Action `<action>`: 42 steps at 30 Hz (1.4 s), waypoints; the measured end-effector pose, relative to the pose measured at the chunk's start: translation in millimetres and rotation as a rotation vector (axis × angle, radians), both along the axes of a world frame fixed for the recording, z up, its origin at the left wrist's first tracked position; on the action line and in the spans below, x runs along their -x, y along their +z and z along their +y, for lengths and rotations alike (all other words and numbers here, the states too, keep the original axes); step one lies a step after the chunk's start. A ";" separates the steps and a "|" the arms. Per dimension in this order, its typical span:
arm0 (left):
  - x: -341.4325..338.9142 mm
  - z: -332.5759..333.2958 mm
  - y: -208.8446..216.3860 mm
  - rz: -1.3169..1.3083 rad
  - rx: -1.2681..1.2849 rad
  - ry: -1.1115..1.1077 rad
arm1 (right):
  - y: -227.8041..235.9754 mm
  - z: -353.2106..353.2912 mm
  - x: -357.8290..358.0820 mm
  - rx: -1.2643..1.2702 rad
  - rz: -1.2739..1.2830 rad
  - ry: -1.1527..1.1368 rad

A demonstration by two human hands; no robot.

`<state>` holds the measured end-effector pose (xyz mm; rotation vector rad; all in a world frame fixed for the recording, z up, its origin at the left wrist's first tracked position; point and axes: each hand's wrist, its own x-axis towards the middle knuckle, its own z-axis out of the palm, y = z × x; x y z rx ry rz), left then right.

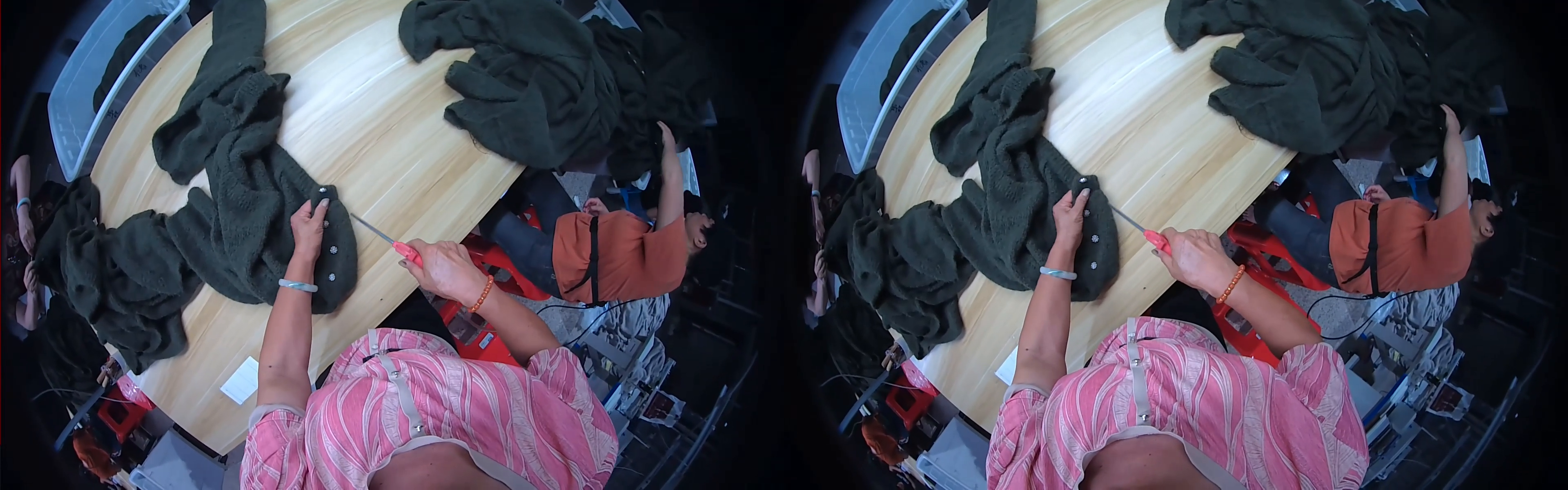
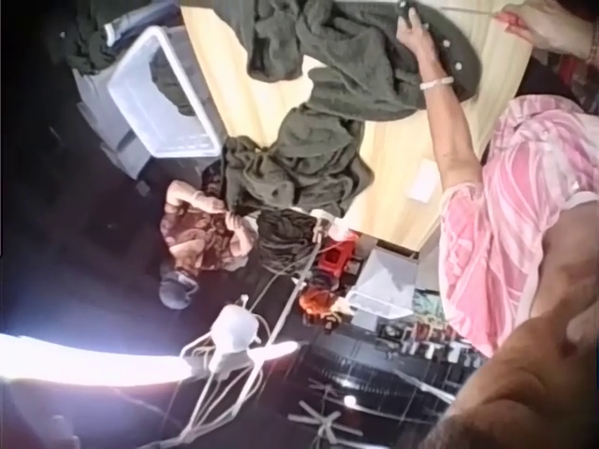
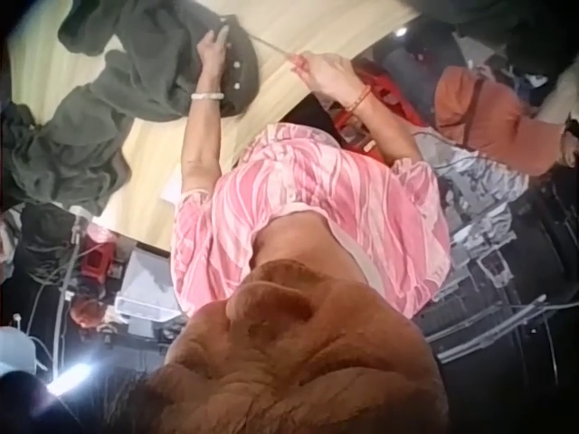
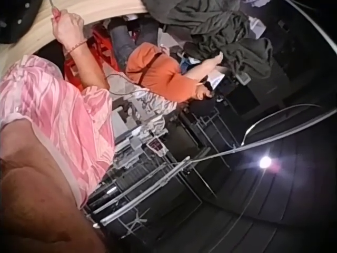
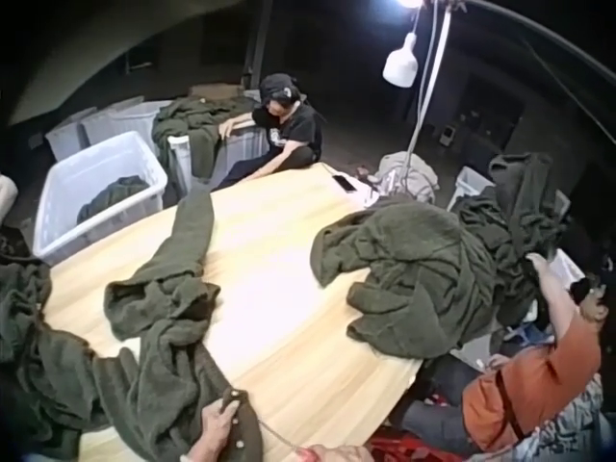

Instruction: Trim excess threads and loose ends from green garments using scissors and inspect the finished quality.

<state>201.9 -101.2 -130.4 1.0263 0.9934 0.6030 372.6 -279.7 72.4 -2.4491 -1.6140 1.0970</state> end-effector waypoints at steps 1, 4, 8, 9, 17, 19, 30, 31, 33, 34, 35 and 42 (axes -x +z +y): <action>1.2 -1.2 0.5 -0.095 0.119 0.026 | -0.7 -2.2 0.2 0.007 0.005 -0.006; 5.9 -1.9 2.6 -0.267 0.290 0.075 | 7.2 -0.5 4.6 0.099 0.178 0.172; 7.0 -7.3 -1.9 -0.324 0.265 0.172 | 0.0 -0.7 4.4 0.077 0.194 0.224; 4.0 -9.4 0.9 -0.328 0.266 0.174 | -0.7 0.4 1.5 0.039 0.157 0.149; 11.4 -9.5 -11.8 -0.080 0.083 0.057 | -8.4 29.0 -6.6 -0.052 0.038 0.155; 10.4 -12.5 -5.2 0.029 -0.062 0.051 | -5.4 28.3 -4.6 0.004 0.093 0.201; 172.8 -97.1 75.2 0.637 -0.230 -0.921 | -34.1 2.4 -37.7 -0.027 0.155 0.078; 183.9 -97.2 90.6 0.804 -0.137 -1.071 | -34.4 1.0 -41.9 -0.028 0.158 0.080; 207.1 -96.4 105.4 1.001 -0.054 -1.331 | -38.9 2.8 -47.5 -0.036 0.157 0.085; 214.0 -87.3 108.7 0.969 -0.115 -1.342 | -39.7 5.3 -48.0 -0.037 0.164 0.086; 217.4 -77.7 110.9 0.933 -0.176 -1.355 | -39.3 8.8 -49.7 -0.045 0.167 0.087; 106.9 88.7 101.0 0.974 -0.935 0.100 | -27.0 22.4 -68.5 -0.106 0.136 0.029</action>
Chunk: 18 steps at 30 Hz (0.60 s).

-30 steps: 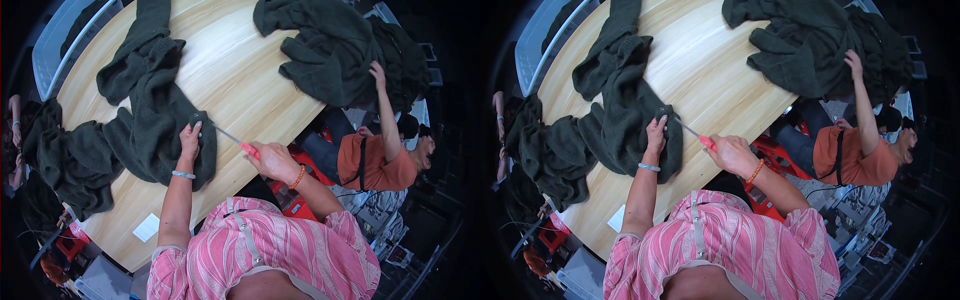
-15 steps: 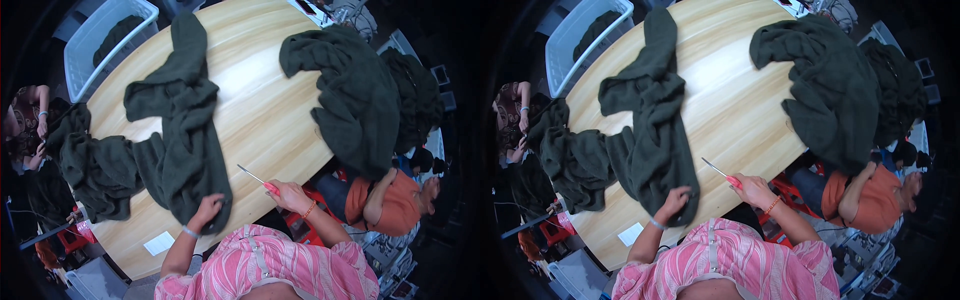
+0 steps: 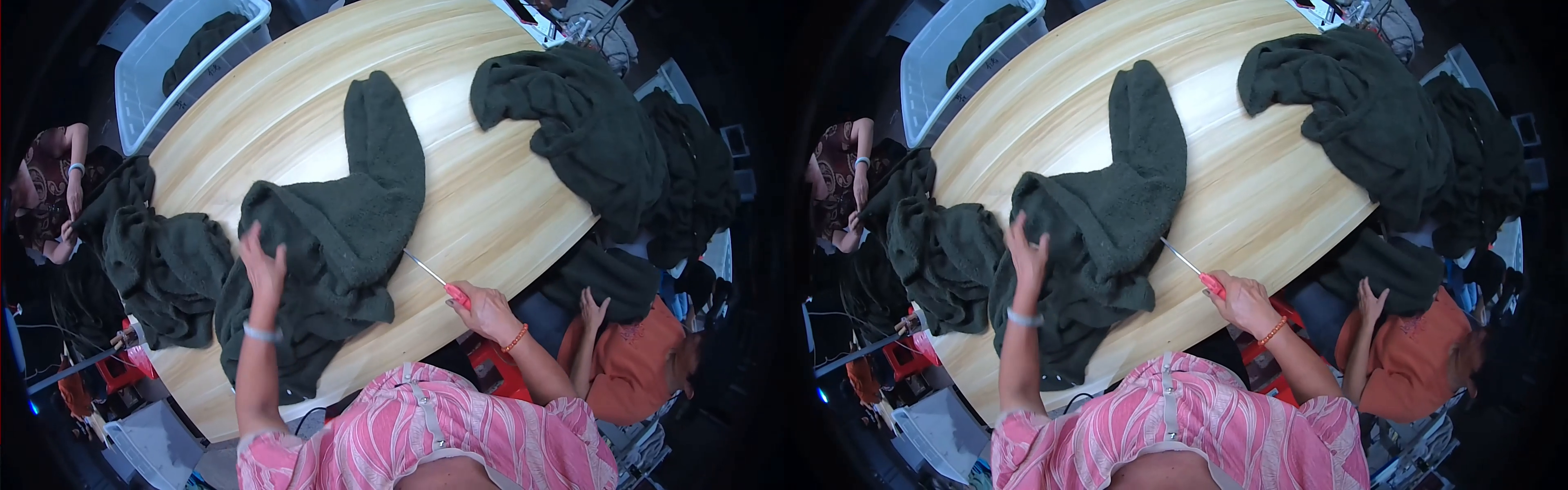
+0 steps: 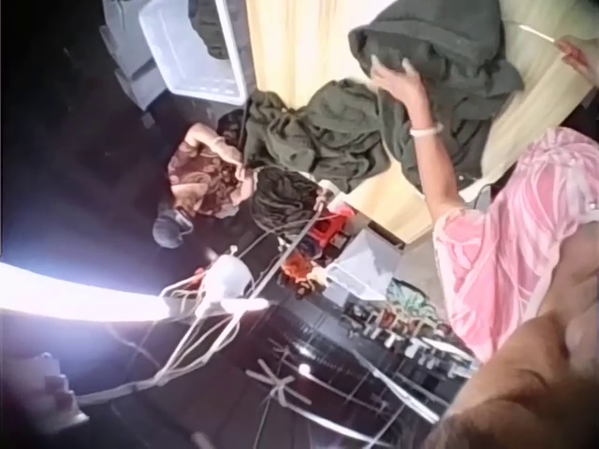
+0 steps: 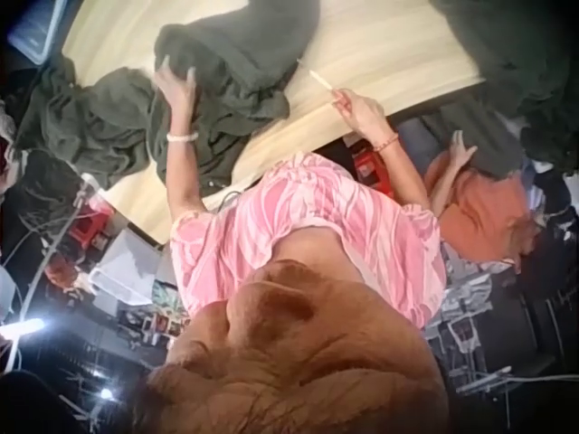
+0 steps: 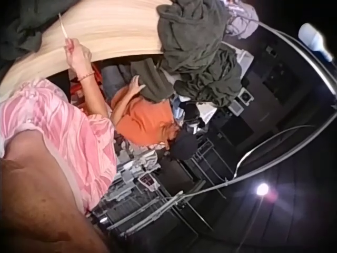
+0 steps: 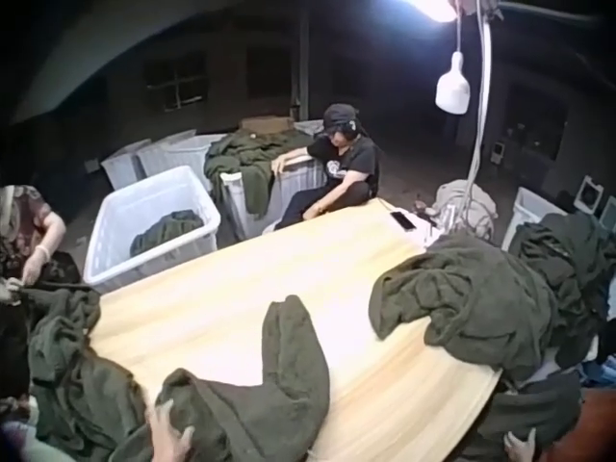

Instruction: Trim excess threads and loose ends from green garments using scissors and inspect the finished quality.

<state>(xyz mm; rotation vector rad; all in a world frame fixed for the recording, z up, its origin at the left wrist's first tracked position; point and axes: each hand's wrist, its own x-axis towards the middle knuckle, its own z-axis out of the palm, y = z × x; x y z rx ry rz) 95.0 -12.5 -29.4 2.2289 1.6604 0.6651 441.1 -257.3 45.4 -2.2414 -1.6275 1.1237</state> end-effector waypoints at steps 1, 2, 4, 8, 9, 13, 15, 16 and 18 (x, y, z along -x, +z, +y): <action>-1.1 20.5 -12.2 0.090 0.051 0.103 | 2.9 0.5 -2.3 0.006 0.002 0.008; 12.9 38.1 -32.1 0.147 0.080 0.200 | 5.8 2.2 -2.2 -0.039 0.018 -0.003; 26.0 67.7 -54.8 0.206 0.269 0.418 | 4.8 -1.0 -5.5 -0.087 0.024 -0.033; 34.5 97.9 -58.6 -0.030 0.636 0.395 | 6.1 -4.6 -8.3 -0.025 0.030 -0.035; 37.7 97.3 -60.8 -0.022 0.636 0.395 | 1.1 -5.3 -5.6 -0.038 0.047 -0.025; 46.9 99.5 -53.6 -0.032 0.409 0.246 | -3.0 -1.2 0.3 -0.068 0.056 -0.014; 63.7 118.3 -29.9 -0.691 0.455 0.532 | -1.7 3.4 2.4 -0.089 0.060 -0.013; 58.6 131.3 1.0 -0.558 0.362 0.564 | -2.0 2.2 -1.4 -0.096 0.048 -0.026; 164.7 179.3 60.4 -0.537 0.008 0.497 | 5.3 11.6 6.0 -0.127 0.072 0.007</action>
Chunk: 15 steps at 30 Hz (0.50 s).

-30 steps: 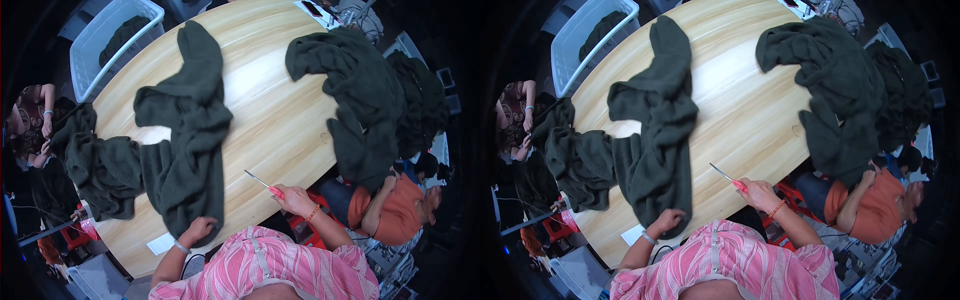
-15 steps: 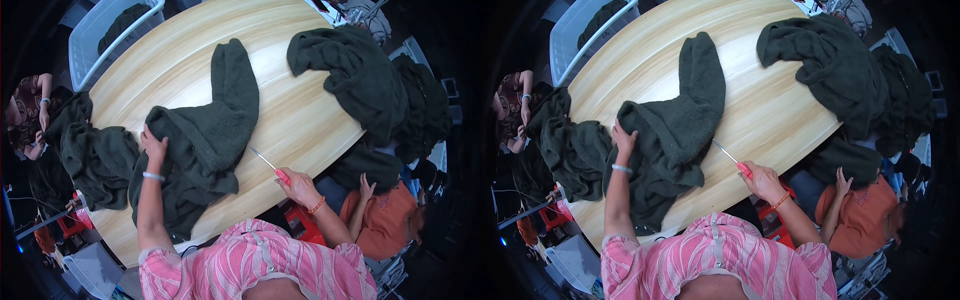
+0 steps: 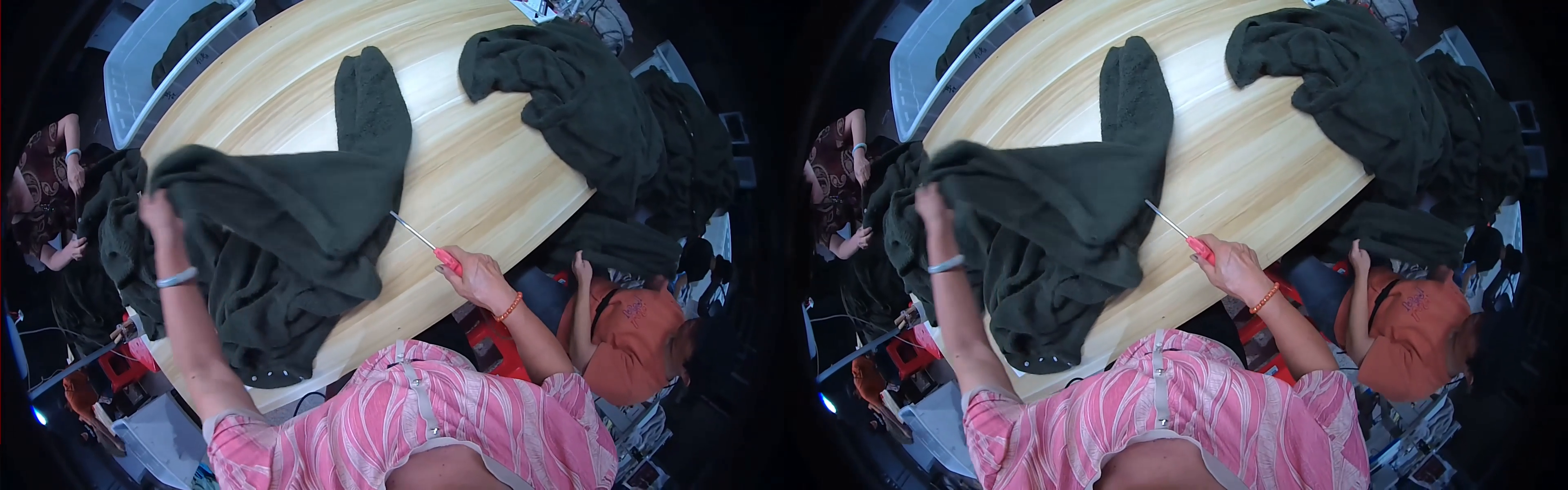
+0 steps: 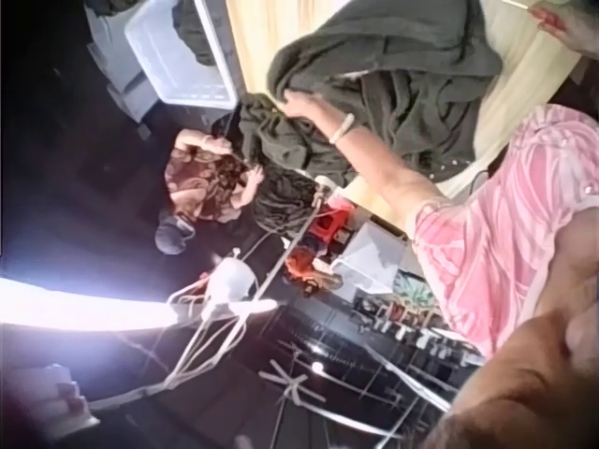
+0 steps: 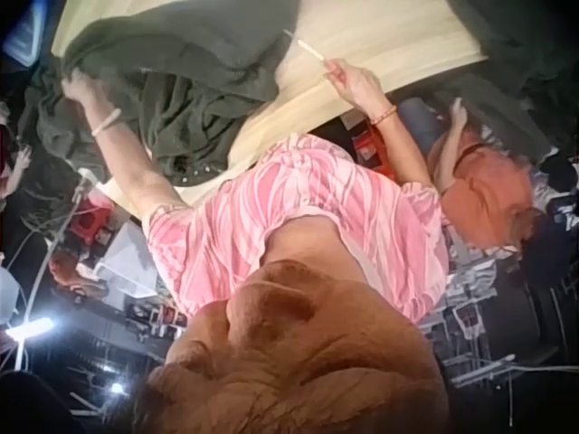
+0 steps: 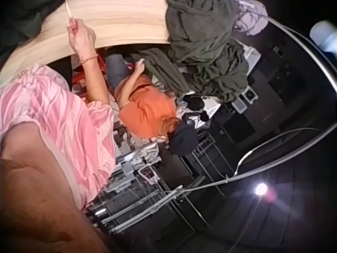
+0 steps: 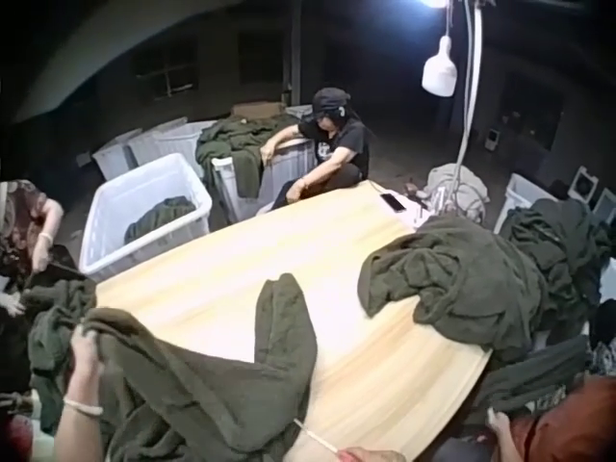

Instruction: Trim excess threads and loose ends from green garments using scissors and inspect the finished quality.

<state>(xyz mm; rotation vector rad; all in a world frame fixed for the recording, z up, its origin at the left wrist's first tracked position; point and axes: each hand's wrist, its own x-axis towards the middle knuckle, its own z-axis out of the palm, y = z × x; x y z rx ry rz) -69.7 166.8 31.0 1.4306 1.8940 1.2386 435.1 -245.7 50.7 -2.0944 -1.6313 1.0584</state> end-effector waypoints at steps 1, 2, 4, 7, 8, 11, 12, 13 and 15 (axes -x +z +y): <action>-46.3 2.9 23.6 -0.415 -0.108 -0.067 | -3.1 -4.6 -7.0 0.037 -0.050 -0.050; -8.8 14.7 49.6 -0.411 -0.221 -0.002 | -0.2 -3.5 -4.2 0.016 -0.037 -0.030; 7.0 16.9 79.3 -0.418 -0.333 0.059 | -1.7 -2.3 -1.5 0.011 -0.032 -0.052; -27.2 -21.6 72.7 0.817 -0.239 0.227 | -11.6 -9.2 4.0 0.004 -0.059 -0.052; -32.8 -39.2 59.4 0.739 -0.446 -0.046 | -15.3 -8.2 9.6 -0.007 -0.050 -0.046; -135.3 -130.8 22.7 0.317 -0.189 -0.442 | -19.3 -12.1 18.0 0.021 -0.045 -0.014; -152.7 -154.5 8.2 0.436 -0.093 -0.554 | -16.9 -10.9 21.0 0.025 -0.044 0.003; -173.8 -180.4 -2.5 0.369 0.036 -0.656 | -17.0 -9.3 22.8 0.029 -0.042 0.020; -192.0 -209.9 -38.0 0.434 0.003 -0.786 | -15.2 -4.3 25.3 0.029 -0.048 0.036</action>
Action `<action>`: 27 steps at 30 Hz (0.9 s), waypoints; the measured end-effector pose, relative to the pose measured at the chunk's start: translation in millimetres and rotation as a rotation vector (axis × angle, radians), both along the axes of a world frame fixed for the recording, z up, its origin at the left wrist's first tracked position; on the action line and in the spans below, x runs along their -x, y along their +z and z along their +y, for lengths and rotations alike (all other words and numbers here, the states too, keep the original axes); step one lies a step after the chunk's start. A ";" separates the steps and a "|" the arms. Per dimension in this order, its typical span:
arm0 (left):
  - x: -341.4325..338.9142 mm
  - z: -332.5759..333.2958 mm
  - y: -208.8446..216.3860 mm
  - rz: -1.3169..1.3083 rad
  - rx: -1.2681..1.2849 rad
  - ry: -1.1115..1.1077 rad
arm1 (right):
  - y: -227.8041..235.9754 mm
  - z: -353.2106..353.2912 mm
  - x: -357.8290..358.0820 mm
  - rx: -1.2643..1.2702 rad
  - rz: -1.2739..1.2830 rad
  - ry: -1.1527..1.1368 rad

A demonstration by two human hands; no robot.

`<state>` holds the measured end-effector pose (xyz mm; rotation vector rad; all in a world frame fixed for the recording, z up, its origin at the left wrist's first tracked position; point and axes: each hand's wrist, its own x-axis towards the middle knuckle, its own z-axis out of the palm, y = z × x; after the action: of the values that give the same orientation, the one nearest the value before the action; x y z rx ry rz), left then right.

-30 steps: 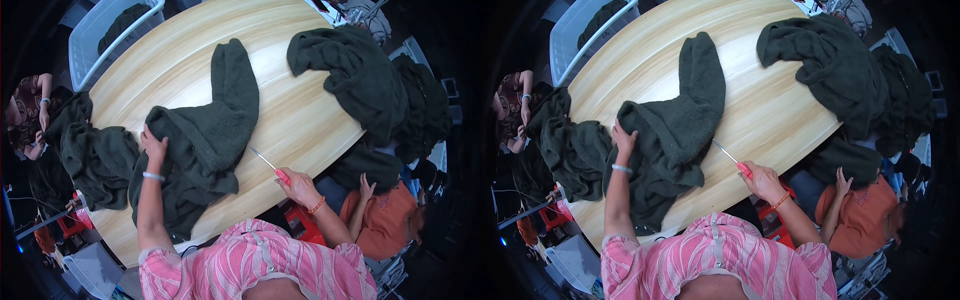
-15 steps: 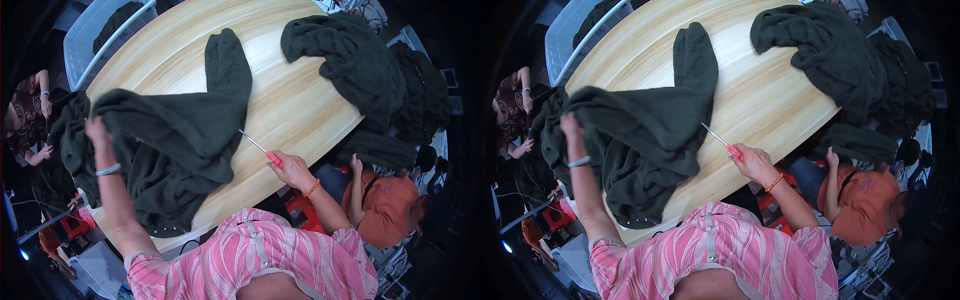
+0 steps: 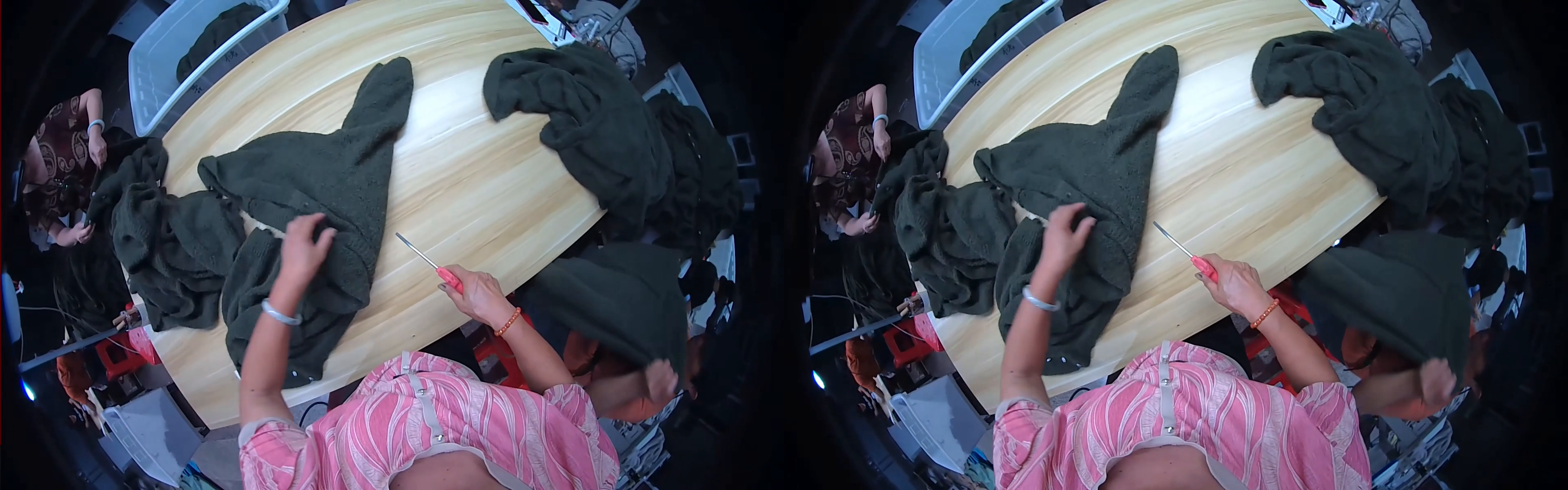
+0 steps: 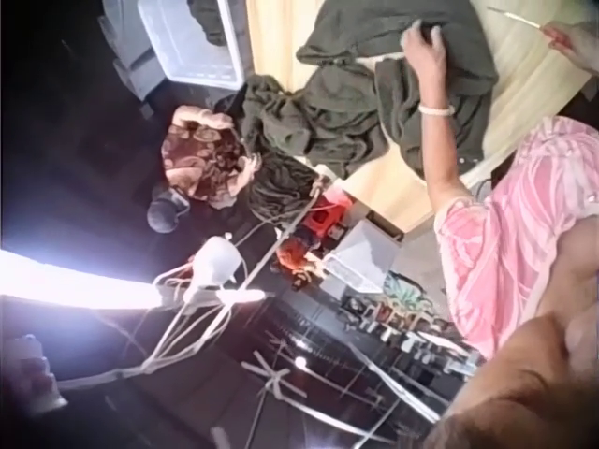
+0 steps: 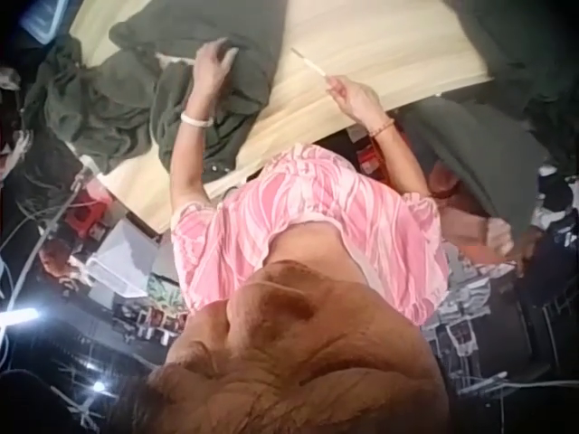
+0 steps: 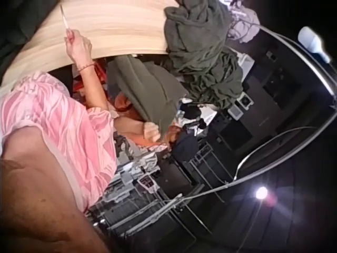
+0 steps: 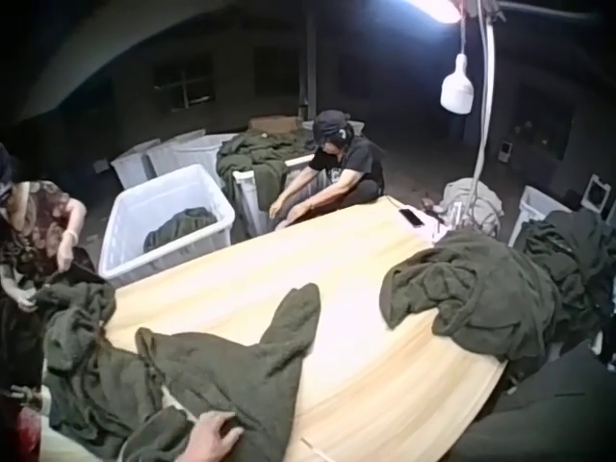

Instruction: Trim excess threads and loose ends from green garments using scissors and inspect the finished quality.

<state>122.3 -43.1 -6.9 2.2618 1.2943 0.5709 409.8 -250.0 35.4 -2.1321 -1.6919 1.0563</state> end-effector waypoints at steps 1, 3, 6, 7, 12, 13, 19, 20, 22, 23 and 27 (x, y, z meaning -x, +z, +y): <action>-5.9 -8.2 -8.6 0.039 0.083 -0.001 | 1.5 0.9 0.8 0.010 -0.005 -0.001; 2.3 -21.8 -29.6 0.042 0.208 0.018 | 4.1 1.7 -1.5 0.011 -0.014 0.002; 24.4 -32.8 -29.9 0.086 0.656 0.002 | 3.2 -0.9 -7.7 0.022 -0.030 -0.002; 32.3 -29.7 -32.7 0.136 0.806 0.003 | 2.2 -2.1 -8.4 0.029 -0.038 -0.004; 35.3 -23.2 -60.1 -0.233 0.688 0.406 | 0.4 -2.3 -3.9 0.042 -0.028 0.037; 20.3 -22.4 -58.5 -0.446 0.727 0.449 | 0.2 -0.5 -2.3 0.029 -0.012 0.046; -6.5 -5.1 -78.6 -0.118 -0.176 0.213 | 12.1 14.2 6.7 -0.024 0.037 0.068; -8.9 -5.3 -77.9 -0.121 -0.171 0.215 | 14.1 15.0 5.5 -0.019 0.033 0.069; -10.7 -5.9 -73.8 -0.563 0.472 0.175 | 18.4 16.4 5.1 -0.056 0.057 0.078; -12.0 -11.6 -71.8 -0.563 0.476 0.176 | 18.6 16.3 5.8 -0.052 0.057 0.078; -33.9 -49.8 -53.2 -0.959 0.938 0.423 | 28.6 20.8 12.1 0.023 0.017 0.140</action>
<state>156.2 -92.9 -60.1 0.7655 1.1264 0.8114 397.7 -229.2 64.0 -2.0371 -1.8525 1.1335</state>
